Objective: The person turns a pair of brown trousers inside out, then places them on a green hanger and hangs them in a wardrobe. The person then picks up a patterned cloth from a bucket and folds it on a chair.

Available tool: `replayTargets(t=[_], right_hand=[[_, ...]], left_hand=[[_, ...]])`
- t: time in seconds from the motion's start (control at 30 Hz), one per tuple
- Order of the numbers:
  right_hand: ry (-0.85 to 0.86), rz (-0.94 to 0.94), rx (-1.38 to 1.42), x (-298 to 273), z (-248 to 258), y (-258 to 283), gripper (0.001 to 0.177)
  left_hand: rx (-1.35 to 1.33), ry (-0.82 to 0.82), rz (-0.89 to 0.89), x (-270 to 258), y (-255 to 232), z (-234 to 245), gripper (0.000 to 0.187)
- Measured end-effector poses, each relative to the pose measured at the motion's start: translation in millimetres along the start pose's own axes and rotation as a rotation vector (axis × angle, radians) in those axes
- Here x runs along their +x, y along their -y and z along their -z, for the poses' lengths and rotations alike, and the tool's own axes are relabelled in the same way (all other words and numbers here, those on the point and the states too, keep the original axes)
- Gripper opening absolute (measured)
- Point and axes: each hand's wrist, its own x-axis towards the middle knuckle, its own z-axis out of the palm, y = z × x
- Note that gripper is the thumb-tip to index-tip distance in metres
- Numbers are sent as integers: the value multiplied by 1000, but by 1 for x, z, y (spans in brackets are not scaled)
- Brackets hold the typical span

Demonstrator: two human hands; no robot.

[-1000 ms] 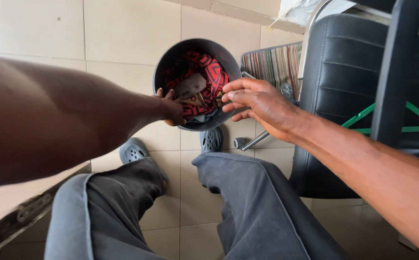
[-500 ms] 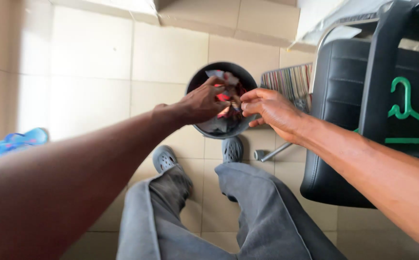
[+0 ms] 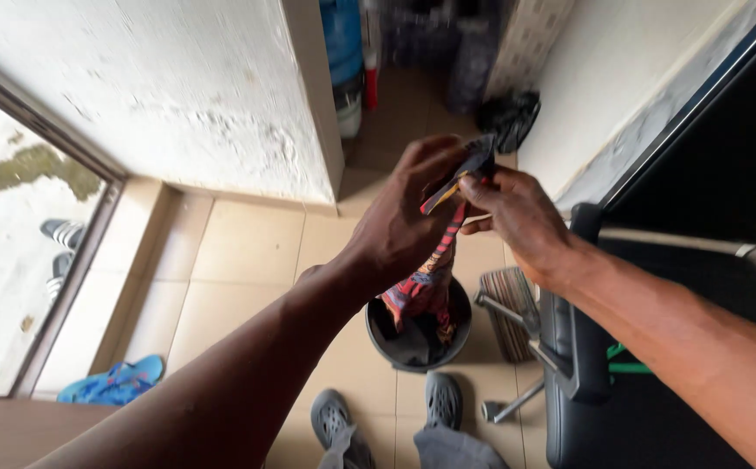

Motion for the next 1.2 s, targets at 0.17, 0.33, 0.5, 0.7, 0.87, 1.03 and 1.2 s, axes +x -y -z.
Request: replayTargets(t=[0.17,0.33,0.5,0.7,0.87,1.03,1.2], right_hand=[[8,144,42,-19,18,100,23],[86,250,58,-54,26,168,21],[255,307,-57,-87,30,205,39],[200,458,-67,-113,40,211,47],[227,563,-350,-132,33,215,79],[159,434,-330,-155,26,212,57],[-198,420,-650,-211,27,209,34]], left_hand=[[-32,-54,127,35,-63,26,51],[-41,55,-96,50,-121,35,52],[-173,-9,-109,50,-153,40,48],[-182,-71,-60,42,-188,61,28],[-263,68,-184,28,-225,76,25],[-175,36,-199,-13,-252,96,24],[-129,21,-135,-75,-257,103,29]])
